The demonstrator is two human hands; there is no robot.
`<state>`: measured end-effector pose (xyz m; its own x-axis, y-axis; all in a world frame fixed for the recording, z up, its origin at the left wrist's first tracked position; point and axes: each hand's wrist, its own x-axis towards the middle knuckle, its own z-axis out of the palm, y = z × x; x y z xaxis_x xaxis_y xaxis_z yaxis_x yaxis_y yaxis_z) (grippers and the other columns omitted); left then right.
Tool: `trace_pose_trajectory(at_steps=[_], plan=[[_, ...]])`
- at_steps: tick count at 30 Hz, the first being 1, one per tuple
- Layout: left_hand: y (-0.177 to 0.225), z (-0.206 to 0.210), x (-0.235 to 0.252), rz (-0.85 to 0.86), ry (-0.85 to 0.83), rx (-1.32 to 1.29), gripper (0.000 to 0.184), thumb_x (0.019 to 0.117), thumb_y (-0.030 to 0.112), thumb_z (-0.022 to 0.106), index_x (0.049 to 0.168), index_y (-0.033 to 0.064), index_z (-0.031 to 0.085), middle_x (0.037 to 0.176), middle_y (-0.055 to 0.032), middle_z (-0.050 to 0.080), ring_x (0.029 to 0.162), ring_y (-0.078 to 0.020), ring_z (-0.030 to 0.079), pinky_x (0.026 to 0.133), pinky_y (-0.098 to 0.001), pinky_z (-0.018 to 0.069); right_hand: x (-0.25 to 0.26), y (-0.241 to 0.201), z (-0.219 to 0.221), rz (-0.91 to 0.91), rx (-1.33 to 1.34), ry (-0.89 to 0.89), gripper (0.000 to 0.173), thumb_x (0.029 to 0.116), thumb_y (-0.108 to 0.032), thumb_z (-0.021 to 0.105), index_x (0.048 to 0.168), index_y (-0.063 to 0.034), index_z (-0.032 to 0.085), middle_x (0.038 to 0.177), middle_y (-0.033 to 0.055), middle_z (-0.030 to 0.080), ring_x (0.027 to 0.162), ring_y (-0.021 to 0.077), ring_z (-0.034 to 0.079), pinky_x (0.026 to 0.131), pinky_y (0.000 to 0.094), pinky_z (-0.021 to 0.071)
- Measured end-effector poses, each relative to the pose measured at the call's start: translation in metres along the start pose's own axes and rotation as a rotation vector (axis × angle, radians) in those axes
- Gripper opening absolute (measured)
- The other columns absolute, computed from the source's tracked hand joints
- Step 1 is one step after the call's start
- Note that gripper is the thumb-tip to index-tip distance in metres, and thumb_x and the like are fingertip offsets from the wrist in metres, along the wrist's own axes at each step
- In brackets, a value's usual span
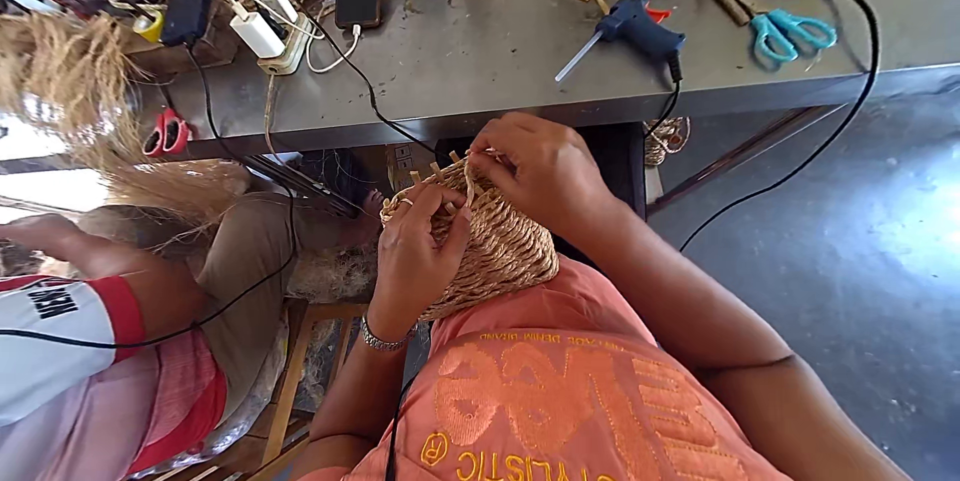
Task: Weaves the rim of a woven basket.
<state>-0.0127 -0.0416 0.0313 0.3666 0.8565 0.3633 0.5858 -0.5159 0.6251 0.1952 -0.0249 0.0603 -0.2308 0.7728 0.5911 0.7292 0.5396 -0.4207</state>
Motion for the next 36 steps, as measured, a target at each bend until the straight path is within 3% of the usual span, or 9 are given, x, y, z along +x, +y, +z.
trace_pose_trajectory(at_steps=[5,10,17,23,25,28,30,32,36], plan=[[0.000,0.001,-0.003,-0.008,0.000,-0.055,0.031,0.0995,0.028,0.062,0.127,0.0149,0.058,0.094,0.0016,0.063,0.074,-0.0066,0.063,0.059,-0.0251,0.0544,-0.003,-0.007,0.005,-0.039,-0.150,-0.050,0.017,0.1007,-0.014,0.060,0.096,-0.0027,0.072,0.085,0.0120,0.065,0.077,0.0268,0.068,0.062,0.0402,0.0555],[-0.003,-0.001,-0.006,0.025,-0.021,-0.047,0.028,0.1023,0.028,0.058,0.129,0.0202,0.064,0.115,0.0027,0.067,0.088,-0.0064,0.066,0.070,-0.0283,0.0567,-0.031,-0.011,-0.010,-0.079,-0.113,0.061,0.017,0.1008,-0.015,0.062,0.096,-0.0024,0.073,0.081,0.0105,0.061,0.074,0.0242,0.063,0.061,0.0358,0.0529],[0.000,0.003,-0.008,0.044,-0.006,-0.044,0.022,0.1014,0.028,0.061,0.120,0.0183,0.069,0.115,0.0039,0.068,0.095,-0.0046,0.065,0.078,-0.0274,0.0558,-0.076,0.000,-0.006,0.094,0.091,0.094,0.016,0.0975,-0.019,0.069,0.096,-0.0055,0.076,0.082,0.0039,0.067,0.068,0.0090,0.059,0.060,0.0243,0.0513],[-0.006,0.005,-0.012,0.099,-0.032,0.009,0.017,0.1013,0.026,0.060,0.110,0.0182,0.071,0.111,0.0038,0.066,0.097,-0.0072,0.064,0.076,-0.0317,0.0556,-0.084,0.007,-0.002,0.181,0.238,0.062,0.017,0.0970,-0.024,0.071,0.095,-0.0074,0.075,0.084,0.0001,0.067,0.066,0.0032,0.057,0.058,0.0195,0.0502],[-0.007,0.004,-0.014,0.100,-0.037,0.046,0.017,0.1018,0.026,0.058,0.109,0.0180,0.071,0.111,0.0024,0.065,0.095,-0.0084,0.064,0.076,-0.0333,0.0551,-0.085,0.007,-0.003,0.184,0.257,0.032,0.017,0.0980,-0.023,0.070,0.099,-0.0071,0.075,0.089,0.0009,0.069,0.071,0.0041,0.061,0.063,0.0201,0.0543],[-0.007,0.001,-0.010,0.090,-0.025,0.060,0.023,0.1023,0.031,0.059,0.118,0.0185,0.070,0.115,0.0008,0.064,0.096,-0.0090,0.064,0.078,-0.0332,0.0562,-0.082,0.006,-0.006,0.145,0.237,0.012,0.017,0.1005,-0.018,0.065,0.107,-0.0051,0.075,0.094,0.0035,0.069,0.082,0.0068,0.068,0.076,0.0226,0.0602],[-0.006,0.000,-0.005,0.081,-0.026,0.032,0.027,0.1008,0.035,0.062,0.122,0.0187,0.068,0.117,0.0005,0.064,0.093,-0.0090,0.064,0.074,-0.0322,0.0557,-0.080,0.004,-0.010,0.116,0.214,0.014,0.019,0.1012,-0.016,0.063,0.111,-0.0047,0.075,0.095,0.0040,0.069,0.085,0.0072,0.067,0.077,0.0216,0.0593],[-0.008,-0.007,0.003,0.115,-0.059,-0.069,0.025,0.0991,0.029,0.064,0.119,0.0159,0.069,0.118,0.0011,0.066,0.096,-0.0066,0.065,0.076,-0.0275,0.0572,-0.076,0.002,-0.020,0.090,0.197,0.017,0.019,0.1007,-0.015,0.064,0.111,-0.0044,0.076,0.095,0.0042,0.070,0.084,0.0067,0.067,0.076,0.0199,0.0584],[-0.020,-0.025,0.021,0.249,-0.174,-0.338,0.016,0.0917,0.012,0.064,0.107,0.0072,0.068,0.107,-0.0015,0.064,0.088,-0.0062,0.066,0.068,-0.0207,0.0585,-0.069,-0.006,-0.039,0.054,0.247,0.011,0.015,0.0987,-0.016,0.068,0.105,-0.0043,0.077,0.095,0.0036,0.069,0.079,0.0036,0.064,0.068,0.0164,0.0555]])
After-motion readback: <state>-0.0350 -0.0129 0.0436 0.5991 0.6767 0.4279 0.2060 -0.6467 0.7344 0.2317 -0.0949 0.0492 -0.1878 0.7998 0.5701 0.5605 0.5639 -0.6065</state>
